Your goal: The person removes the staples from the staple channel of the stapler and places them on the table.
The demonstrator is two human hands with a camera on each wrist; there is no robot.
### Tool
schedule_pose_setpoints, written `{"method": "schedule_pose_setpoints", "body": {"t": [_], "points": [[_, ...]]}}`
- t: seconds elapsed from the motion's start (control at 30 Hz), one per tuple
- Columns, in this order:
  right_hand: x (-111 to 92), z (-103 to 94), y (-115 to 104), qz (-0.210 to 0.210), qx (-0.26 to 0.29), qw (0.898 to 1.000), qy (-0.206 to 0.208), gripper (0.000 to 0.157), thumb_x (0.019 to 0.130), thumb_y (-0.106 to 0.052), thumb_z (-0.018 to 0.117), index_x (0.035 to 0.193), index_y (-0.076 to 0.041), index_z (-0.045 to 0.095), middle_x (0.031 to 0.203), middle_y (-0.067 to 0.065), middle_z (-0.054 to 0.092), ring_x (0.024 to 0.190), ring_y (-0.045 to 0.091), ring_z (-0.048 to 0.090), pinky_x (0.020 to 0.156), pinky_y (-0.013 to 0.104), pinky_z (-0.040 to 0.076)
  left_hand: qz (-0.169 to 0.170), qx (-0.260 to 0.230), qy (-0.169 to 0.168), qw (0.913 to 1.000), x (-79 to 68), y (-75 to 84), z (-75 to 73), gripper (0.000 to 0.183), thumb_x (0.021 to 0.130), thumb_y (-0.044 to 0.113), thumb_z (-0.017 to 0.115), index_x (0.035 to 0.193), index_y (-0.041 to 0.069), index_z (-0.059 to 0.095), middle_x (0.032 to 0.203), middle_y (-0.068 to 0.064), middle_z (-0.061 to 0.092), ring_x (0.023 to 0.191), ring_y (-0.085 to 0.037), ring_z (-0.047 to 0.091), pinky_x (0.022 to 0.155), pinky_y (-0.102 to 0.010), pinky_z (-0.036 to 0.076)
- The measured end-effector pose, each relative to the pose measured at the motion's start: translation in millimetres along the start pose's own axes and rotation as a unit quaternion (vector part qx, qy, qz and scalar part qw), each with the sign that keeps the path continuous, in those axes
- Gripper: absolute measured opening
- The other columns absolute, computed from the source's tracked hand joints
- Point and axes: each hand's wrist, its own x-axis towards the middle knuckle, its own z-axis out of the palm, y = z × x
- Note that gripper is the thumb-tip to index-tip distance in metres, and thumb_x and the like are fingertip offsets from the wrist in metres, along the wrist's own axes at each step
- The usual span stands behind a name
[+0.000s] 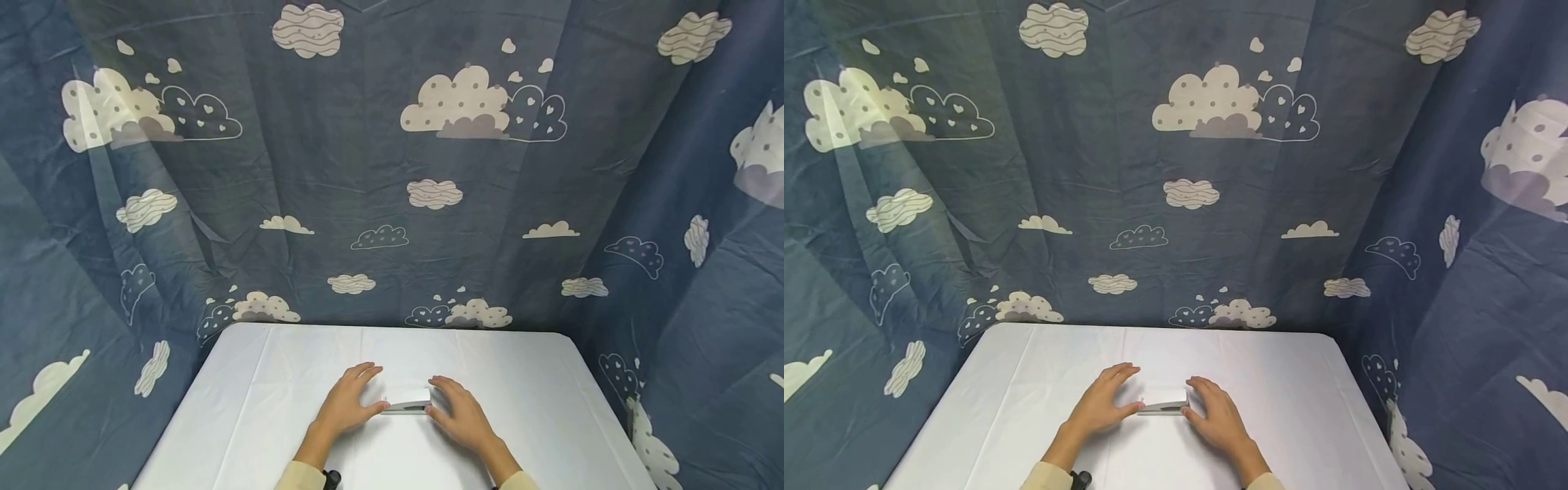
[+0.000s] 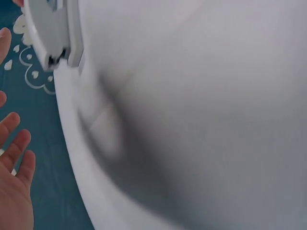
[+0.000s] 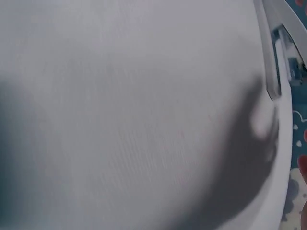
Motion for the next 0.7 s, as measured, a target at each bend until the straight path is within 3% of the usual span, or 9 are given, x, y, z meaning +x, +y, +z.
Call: {"method": "schedule_pose_setpoints", "body": {"t": [0.3, 0.47, 0.57, 0.7], "points": [[0, 22.4, -2, 0.04, 0.032, 0.998, -0.021, 0.058, 0.091, -0.05, 0.074, 0.14, -0.02, 0.059, 0.145, 0.004, 0.062, 0.136, 0.031, 0.057, 0.113, 0.057, 0.044, -0.007, -0.02, -0.039, 0.999, 3.0, 6.4, 29.0, 0.077, 0.085, 0.062, 0.076, 0.149, 0.025, 0.053, 0.153, -0.002, 0.052, 0.142, -0.028, 0.049, 0.114, -0.051, 0.045], [1, 32.0, 0, 0.07, 0.086, 0.994, -0.021, 0.059, 0.091, -0.048, 0.075, 0.139, -0.018, 0.059, 0.145, 0.01, 0.061, 0.138, 0.037, 0.054, 0.115, 0.059, 0.041, 0.005, -0.02, -0.047, 0.9987, 8.9, 9.6, 44.3, 0.077, 0.085, 0.065, 0.073, 0.149, 0.027, 0.053, 0.151, 0.002, 0.053, 0.141, -0.023, 0.05, 0.115, -0.047, 0.045], [2, 37.0, 1, 0.09, 0.122, 0.988, -0.01, 0.054, 0.091, -0.044, 0.075, 0.135, -0.015, 0.062, 0.143, 0.011, 0.062, 0.139, 0.037, 0.054, 0.117, 0.058, 0.04, 0.006, -0.032, -0.046, 0.9984, 12.7, 13.1, 51.2, 0.075, 0.086, 0.065, 0.071, 0.148, 0.028, 0.053, 0.151, 0.004, 0.053, 0.142, -0.021, 0.05, 0.116, -0.045, 0.045], [5, 41.8, 1, 0.086, 0.159, 0.984, 0.012, 0.041, 0.09, -0.034, 0.079, 0.122, -0.011, 0.069, 0.134, 0.011, 0.067, 0.134, 0.038, 0.057, 0.115, 0.055, 0.042, -0.005, -0.069, -0.038, 0.9969, 14.9, 19.6, 57.5, 0.068, 0.088, 0.062, 0.069, 0.145, 0.027, 0.057, 0.15, 0.003, 0.054, 0.142, -0.023, 0.049, 0.116, -0.048, 0.044]]}}
